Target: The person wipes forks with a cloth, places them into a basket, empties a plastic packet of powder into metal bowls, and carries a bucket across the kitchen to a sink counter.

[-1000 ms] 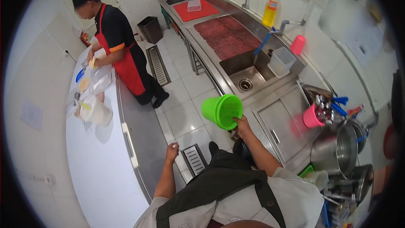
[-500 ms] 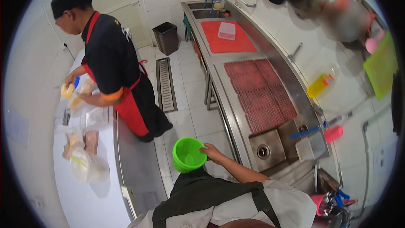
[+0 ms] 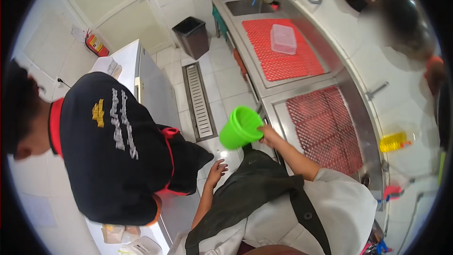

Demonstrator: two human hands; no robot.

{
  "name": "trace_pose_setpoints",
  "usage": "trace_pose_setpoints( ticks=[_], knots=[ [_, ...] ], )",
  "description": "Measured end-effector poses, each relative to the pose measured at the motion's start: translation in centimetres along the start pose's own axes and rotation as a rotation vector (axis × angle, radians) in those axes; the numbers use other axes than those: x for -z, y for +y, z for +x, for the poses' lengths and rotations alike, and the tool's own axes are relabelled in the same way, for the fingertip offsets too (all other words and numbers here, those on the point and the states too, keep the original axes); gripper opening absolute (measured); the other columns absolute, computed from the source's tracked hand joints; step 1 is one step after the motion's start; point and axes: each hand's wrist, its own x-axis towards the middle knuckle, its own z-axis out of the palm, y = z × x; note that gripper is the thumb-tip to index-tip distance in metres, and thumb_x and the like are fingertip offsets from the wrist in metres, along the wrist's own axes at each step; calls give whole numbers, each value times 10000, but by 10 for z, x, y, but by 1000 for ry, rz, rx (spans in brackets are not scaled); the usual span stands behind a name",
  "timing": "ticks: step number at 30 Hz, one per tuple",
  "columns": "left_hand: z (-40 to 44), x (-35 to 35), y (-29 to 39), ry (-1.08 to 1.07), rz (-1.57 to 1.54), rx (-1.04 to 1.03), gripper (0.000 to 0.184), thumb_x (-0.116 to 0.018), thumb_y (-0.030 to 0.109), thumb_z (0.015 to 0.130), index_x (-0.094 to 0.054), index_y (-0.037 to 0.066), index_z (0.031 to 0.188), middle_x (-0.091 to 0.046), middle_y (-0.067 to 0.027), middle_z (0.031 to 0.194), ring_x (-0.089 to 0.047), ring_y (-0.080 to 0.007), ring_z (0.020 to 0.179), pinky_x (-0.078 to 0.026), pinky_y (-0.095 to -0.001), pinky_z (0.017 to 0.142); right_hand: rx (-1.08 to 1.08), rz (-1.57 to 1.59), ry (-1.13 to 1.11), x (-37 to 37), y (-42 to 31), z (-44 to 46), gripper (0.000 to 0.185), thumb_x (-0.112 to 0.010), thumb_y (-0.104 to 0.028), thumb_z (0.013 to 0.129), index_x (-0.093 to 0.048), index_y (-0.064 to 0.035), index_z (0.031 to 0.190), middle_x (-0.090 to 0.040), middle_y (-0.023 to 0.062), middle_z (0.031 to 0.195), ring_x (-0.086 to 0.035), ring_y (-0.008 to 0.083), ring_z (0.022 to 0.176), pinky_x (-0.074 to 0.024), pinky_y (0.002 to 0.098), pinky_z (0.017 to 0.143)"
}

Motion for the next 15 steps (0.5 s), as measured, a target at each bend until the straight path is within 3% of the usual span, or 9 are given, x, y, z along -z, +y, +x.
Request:
trace_pose_setpoints(
  ticks=[3, 4, 7, 9, 11, 13, 15],
  knots=[
    [44, 45, -58, -29, 201, 62, 446, -532, 271, 964, -469, 51, 1347, -615, -127, 1177, -581, -194, 1080, -455, -322, 890, 125, 127, 51, -3, -71, 120, 198, -490, -125, 939, -541, -60, 1120, -636, 62, 876, -619, 167, 653, -486, 300, 497],
    [25, 45, -61, 32, 161, -18, 432, -523, 273, 968, -488, 37, 1327, -609, -129, 1182, -568, -185, 1096, -447, -313, 907, 193, 115, 66, -8, -109, 152, 221, -505, -115, 936, -520, -59, 1149, -637, 74, 890, -628, 179, 674, -502, 304, 516],
    [1, 69, -83, 177, 358, 246, 426, -527, 278, 966, -499, 32, 1312, -616, -124, 1167, -573, -182, 1080, -451, -315, 901, 545, 205, 188, -15, -227, 268, 325, -543, -73, 922, -432, -51, 1227, -625, 106, 954, -639, 207, 701, -532, 319, 559],
    [-9, 71, -67, 271, 383, 393, 422, -530, 281, 965, -507, 28, 1302, -620, -121, 1157, -577, -181, 1069, -454, -315, 897, 848, 89, 387, 18, -299, 372, 357, -563, -39, 906, -377, -42, 1210, -595, 131, 981, -632, 208, 683, -529, 311, 530],
    [1, 71, -37, 359, 357, 447, 419, -533, 285, 964, -515, 24, 1292, -625, -118, 1147, -581, -179, 1057, -457, -316, 893, 763, -47, 502, 33, -387, 410, 304, -582, -40, 896, -386, -25, 1128, -572, 152, 980, -623, 201, 648, -518, 286, 478],
    [18, 69, -7, 429, 315, 462, 416, -537, 288, 963, -522, 21, 1282, -629, -115, 1137, -585, -177, 1046, -459, -317, 889, 995, -107, 629, 40, -453, 456, 262, -600, -36, 884, -402, -16, 1056, -566, 172, 930, -618, 207, 614, -502, 272, 429],
    [37, 65, 18, 478, 276, 457, 413, -540, 291, 962, -530, 17, 1272, -633, -112, 1127, -589, -176, 1035, -462, -318, 885, 1069, -153, 659, 68, -505, 516, 283, -606, -54, 856, -400, -4, 1044, -573, 161, 933, -634, 241, 643, -552, 323, 499]
  ],
)
